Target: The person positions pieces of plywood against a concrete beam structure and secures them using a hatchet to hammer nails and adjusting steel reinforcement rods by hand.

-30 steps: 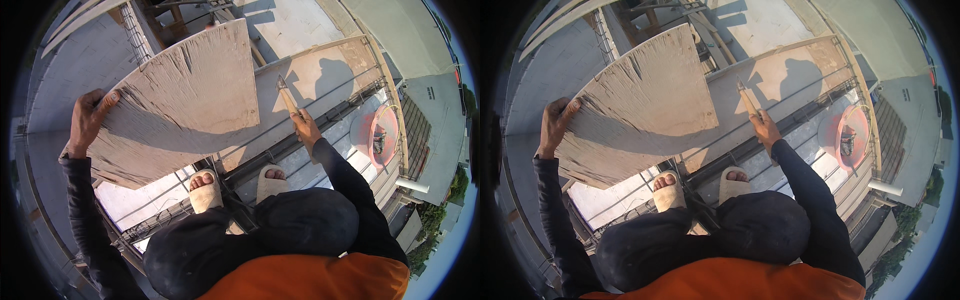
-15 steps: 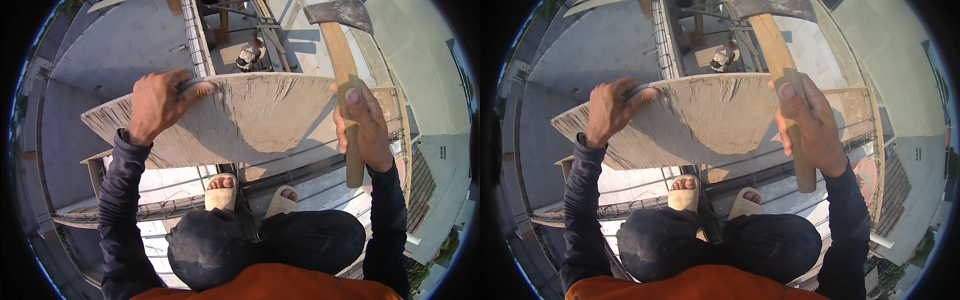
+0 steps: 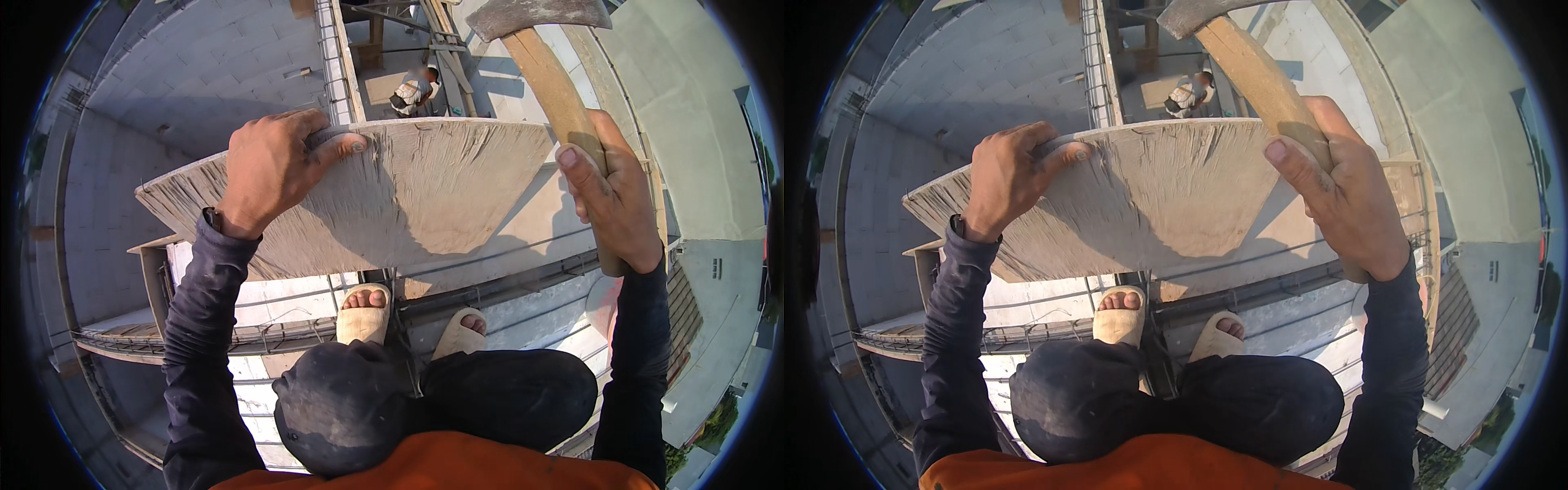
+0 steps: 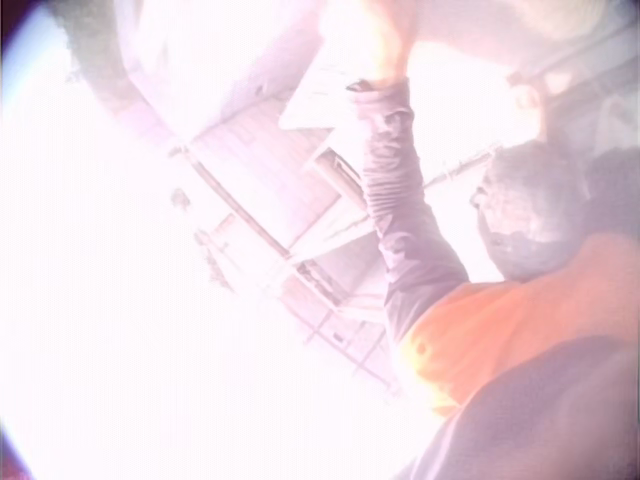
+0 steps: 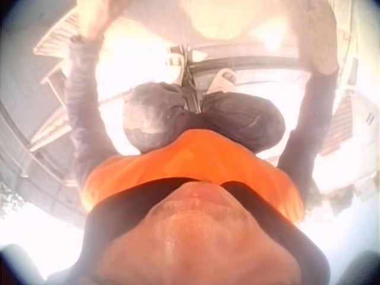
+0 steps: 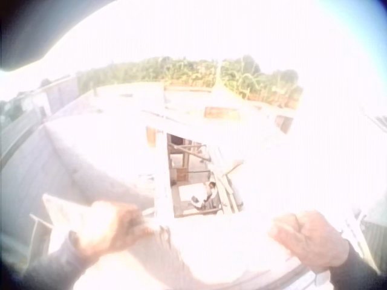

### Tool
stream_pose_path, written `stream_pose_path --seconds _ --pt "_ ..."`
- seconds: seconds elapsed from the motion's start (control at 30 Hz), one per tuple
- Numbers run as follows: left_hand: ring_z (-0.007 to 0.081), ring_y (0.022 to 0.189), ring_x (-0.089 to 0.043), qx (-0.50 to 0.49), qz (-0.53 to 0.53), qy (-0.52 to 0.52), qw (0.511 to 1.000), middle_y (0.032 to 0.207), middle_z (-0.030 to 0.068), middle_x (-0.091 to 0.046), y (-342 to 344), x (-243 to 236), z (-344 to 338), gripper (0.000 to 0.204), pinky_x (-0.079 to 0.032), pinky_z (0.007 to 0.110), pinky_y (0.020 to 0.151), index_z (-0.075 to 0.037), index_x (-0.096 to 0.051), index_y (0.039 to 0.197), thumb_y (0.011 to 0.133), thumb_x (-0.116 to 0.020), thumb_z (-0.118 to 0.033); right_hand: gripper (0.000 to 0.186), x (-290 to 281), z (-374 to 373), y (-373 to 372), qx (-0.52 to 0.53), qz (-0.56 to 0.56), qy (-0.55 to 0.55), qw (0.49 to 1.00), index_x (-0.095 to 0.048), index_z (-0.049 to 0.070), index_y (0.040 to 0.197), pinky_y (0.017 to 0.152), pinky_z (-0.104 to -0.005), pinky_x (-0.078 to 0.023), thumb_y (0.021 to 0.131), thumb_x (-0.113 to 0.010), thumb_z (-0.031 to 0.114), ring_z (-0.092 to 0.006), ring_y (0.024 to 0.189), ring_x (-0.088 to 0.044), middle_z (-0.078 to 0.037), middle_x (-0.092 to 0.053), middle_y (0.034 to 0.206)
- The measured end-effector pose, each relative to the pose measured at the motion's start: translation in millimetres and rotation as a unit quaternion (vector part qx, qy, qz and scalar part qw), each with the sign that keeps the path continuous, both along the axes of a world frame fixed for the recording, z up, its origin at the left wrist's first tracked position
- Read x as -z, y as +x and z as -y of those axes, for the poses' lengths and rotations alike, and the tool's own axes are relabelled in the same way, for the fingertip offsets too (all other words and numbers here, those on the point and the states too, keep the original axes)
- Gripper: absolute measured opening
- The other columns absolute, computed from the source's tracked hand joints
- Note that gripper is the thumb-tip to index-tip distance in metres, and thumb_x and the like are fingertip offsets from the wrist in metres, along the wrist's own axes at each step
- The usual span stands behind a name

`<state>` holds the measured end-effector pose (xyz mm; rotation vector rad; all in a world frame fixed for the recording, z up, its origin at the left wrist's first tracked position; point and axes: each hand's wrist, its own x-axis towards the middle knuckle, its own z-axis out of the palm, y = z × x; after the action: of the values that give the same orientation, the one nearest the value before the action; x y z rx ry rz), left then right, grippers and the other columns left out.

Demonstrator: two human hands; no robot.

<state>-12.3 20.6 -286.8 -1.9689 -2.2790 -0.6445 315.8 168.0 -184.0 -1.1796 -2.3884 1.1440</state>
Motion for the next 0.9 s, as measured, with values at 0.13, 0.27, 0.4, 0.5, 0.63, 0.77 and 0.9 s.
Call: stream_pose_path --seconds 0.13,0.27,0.4,0.5,0.63,0.77,0.9 --pt "0.0228 0.050 -0.062 0.012 -0.028 0.015 0.999 0.061 0.0067 -0.064 11 -4 -11 0.060 -0.048 0.038 0.051 -0.006 -0.072 0.080 0.089 -0.072 -0.065 0.050 -22 -18 -15 -0.172 0.017 0.249 0.953 -0.063 0.002 0.119 0.063 -0.0347 -0.047 0.104 -0.063 0.049 -0.0199 0.066 -0.059 -0.009 -0.060 0.075" --pt "0.0228 0.050 -0.062 0.009 -0.021 0.021 1.000 0.062 0.0066 -0.064 18 -1 -14 0.057 -0.047 0.038 0.052 -0.007 -0.074 0.082 0.090 -0.072 -0.064 0.043 -61 -26 -36 -0.230 0.212 0.245 0.918 -0.066 0.006 0.109 0.062 -0.0377 -0.046 0.102 -0.065 0.049 -0.0262 0.065 -0.059 -0.011 -0.060 0.073" --pt "0.0245 0.053 -0.064 0.004 -0.033 0.048 0.998 0.062 0.0067 -0.066 22 -5 -14 0.053 -0.048 0.039 0.053 -0.008 -0.075 0.084 0.089 -0.074 -0.061 0.048 -91 -31 -44 -0.244 0.271 0.278 0.889 -0.066 0.006 0.110 0.065 -0.0395 -0.048 0.101 -0.064 0.053 -0.0269 0.067 -0.061 -0.012 -0.061 0.074" --pt "0.0257 0.055 -0.066 -0.004 -0.023 0.034 0.999 0.063 0.0072 -0.067 20 -5 -14 0.052 -0.049 0.039 0.055 -0.008 -0.075 0.084 0.089 -0.074 -0.059 0.050 -80 -29 -47 -0.224 0.146 0.328 0.906 -0.064 0.007 0.114 0.064 -0.0396 -0.048 0.101 -0.063 0.055 -0.0269 0.067 -0.063 -0.011 -0.063 0.074" --pt "0.0263 0.056 -0.066 0.005 -0.030 0.041 0.999 0.064 0.0070 -0.067 17 -1 -13 0.052 -0.050 0.038 0.056 -0.007 -0.075 0.086 0.090 -0.073 -0.059 0.038 -67 -22 -41 -0.260 0.247 0.283 0.889 -0.062 0.009 0.113 0.066 -0.0467 -0.049 0.101 -0.066 0.044 -0.0364 0.070 -0.065 -0.015 -0.065 0.074" --pt "0.0269 0.058 -0.068 0.010 -0.023 0.054 0.998 0.065 0.0076 -0.068 15 3 -16 0.052 -0.052 0.038 0.058 -0.007 -0.077 0.090 0.090 -0.073 -0.059 0.037 -61 -24 -34 -0.193 0.267 0.252 0.910 -0.061 0.007 0.117 0.064 -0.0430 -0.048 0.101 -0.068 0.040 -0.0301 0.066 -0.063 -0.013 -0.064 0.073" --pt "0.0283 0.062 -0.070 -0.017 0.001 0.002 1.000 0.068 0.0100 -0.070 11 0 -11 0.054 -0.054 0.040 0.059 -0.008 -0.078 0.092 0.091 -0.072 -0.061 0.041 -43 2 -26 -0.076 0.063 0.173 0.980 -0.060 0.004 0.120 0.064 -0.0372 -0.047 0.102 -0.068 0.040 -0.0214 0.065 -0.058 -0.009 -0.061 0.074"
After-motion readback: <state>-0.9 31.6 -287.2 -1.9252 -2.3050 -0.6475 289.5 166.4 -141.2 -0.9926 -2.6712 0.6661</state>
